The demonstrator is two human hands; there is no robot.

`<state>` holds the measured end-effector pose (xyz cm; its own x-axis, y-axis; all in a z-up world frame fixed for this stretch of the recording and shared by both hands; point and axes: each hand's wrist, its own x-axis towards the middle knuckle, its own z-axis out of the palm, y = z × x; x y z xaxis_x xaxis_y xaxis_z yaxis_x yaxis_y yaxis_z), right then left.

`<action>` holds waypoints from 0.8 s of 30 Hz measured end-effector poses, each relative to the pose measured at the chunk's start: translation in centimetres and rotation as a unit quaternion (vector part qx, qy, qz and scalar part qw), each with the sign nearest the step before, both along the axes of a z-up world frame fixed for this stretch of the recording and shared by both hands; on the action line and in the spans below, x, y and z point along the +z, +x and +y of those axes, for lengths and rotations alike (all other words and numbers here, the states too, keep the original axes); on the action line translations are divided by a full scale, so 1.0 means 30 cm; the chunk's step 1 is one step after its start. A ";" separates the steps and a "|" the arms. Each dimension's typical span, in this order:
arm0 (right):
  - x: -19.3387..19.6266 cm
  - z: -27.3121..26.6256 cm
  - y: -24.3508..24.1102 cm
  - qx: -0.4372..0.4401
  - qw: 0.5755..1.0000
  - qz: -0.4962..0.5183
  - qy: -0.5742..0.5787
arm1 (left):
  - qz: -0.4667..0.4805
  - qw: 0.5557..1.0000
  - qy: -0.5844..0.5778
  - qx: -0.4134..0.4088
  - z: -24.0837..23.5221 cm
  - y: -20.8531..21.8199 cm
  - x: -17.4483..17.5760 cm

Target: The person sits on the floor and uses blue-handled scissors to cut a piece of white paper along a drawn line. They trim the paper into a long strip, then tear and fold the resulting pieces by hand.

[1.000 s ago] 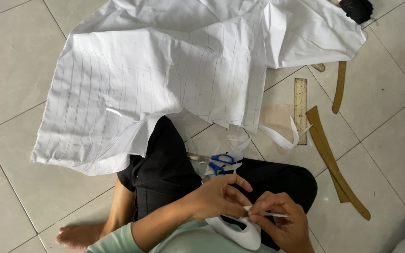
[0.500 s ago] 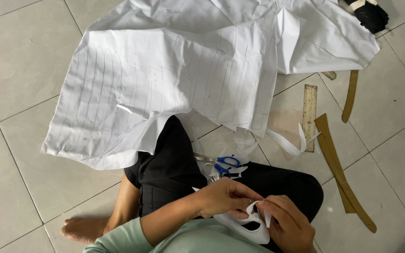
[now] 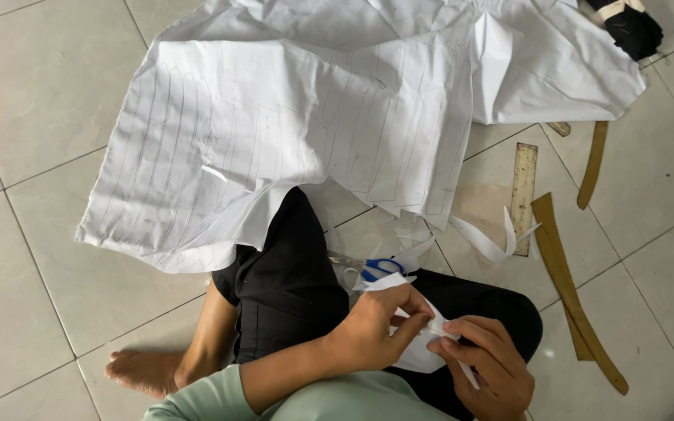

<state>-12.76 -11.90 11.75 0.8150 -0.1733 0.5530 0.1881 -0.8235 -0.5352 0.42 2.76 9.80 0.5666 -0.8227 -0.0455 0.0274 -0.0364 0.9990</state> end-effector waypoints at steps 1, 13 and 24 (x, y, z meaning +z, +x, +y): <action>-0.013 -0.005 -0.009 -0.001 1.000 0.007 0.008 | -0.058 0.997 -0.044 0.025 0.005 -0.008 -0.008; -0.039 -0.012 -0.008 0.066 0.927 0.065 0.364 | 0.096 0.994 -0.011 0.059 0.093 0.099 0.072; -0.115 -0.062 -0.018 0.066 0.940 0.213 0.259 | 0.230 0.953 -0.001 -0.198 0.088 0.087 0.100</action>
